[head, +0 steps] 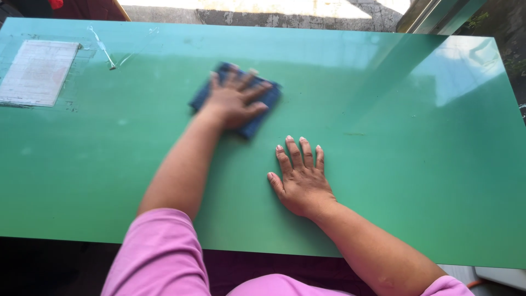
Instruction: The person wipes a green table surface with a blue cloth using both hands in a repetitive back-and-forth motion. The person moves the cloth across the entire surface, occasionally switching hands and adjusting position to cover different areas.
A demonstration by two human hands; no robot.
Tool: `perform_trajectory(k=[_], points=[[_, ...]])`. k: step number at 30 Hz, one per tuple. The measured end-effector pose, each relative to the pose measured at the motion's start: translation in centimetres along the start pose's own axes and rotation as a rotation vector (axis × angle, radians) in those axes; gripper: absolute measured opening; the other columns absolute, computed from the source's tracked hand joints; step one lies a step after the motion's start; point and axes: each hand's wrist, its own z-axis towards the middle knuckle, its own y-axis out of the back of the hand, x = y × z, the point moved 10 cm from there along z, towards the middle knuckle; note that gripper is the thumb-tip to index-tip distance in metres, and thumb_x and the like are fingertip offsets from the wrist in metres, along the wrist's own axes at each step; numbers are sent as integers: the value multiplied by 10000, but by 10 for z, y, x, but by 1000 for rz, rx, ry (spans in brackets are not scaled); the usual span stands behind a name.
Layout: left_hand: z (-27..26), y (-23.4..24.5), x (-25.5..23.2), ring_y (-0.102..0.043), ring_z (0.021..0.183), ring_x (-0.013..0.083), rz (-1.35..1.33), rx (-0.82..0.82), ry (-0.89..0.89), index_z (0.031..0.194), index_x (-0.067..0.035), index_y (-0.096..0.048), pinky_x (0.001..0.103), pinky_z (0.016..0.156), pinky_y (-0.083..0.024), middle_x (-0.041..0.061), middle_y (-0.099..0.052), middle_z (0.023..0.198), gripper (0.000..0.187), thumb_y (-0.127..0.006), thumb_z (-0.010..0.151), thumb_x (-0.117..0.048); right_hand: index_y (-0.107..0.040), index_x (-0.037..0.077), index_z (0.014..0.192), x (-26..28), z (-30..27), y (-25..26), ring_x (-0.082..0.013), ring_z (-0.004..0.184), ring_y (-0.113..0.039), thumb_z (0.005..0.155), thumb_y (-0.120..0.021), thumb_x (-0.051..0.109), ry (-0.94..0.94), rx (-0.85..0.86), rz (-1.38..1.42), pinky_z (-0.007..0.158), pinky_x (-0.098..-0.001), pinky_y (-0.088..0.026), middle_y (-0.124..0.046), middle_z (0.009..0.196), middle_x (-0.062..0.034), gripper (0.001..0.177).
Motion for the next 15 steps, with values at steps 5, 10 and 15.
perform_trajectory(k=[5, 10, 15], points=[[-1, -17, 195, -12, 1580, 403, -74, -46, 510, 1599, -579, -188, 775, 1176, -28, 3, -122, 1746, 624, -202, 1001, -756, -296, 114, 1571, 2, 3, 3, -463, 1526, -103, 1057, -323, 567, -15, 42, -13, 1193, -692, -61, -191, 1633, -198, 685], [56, 4, 149, 112, 1567, 475, -250, -20, 659, 1635, -462, -119, 809, 1111, 118, 62, 13, 1755, 764, -167, 926, -745, -303, 138, 1573, -5, 4, -13, -423, 1530, -85, 1026, -291, 589, 13, -140, -63, 1181, -690, -30, -157, 1676, -161, 709], [151, 20, -48, 78, 1584, 412, -119, 31, 89, 1625, -500, -124, 789, 1158, 57, -14, -3, 1753, 710, -193, 956, -728, -357, 144, 1546, -7, 3, -12, -437, 1523, -156, 980, -375, 564, 14, -145, -35, 1163, -702, -85, -232, 1669, -160, 705]])
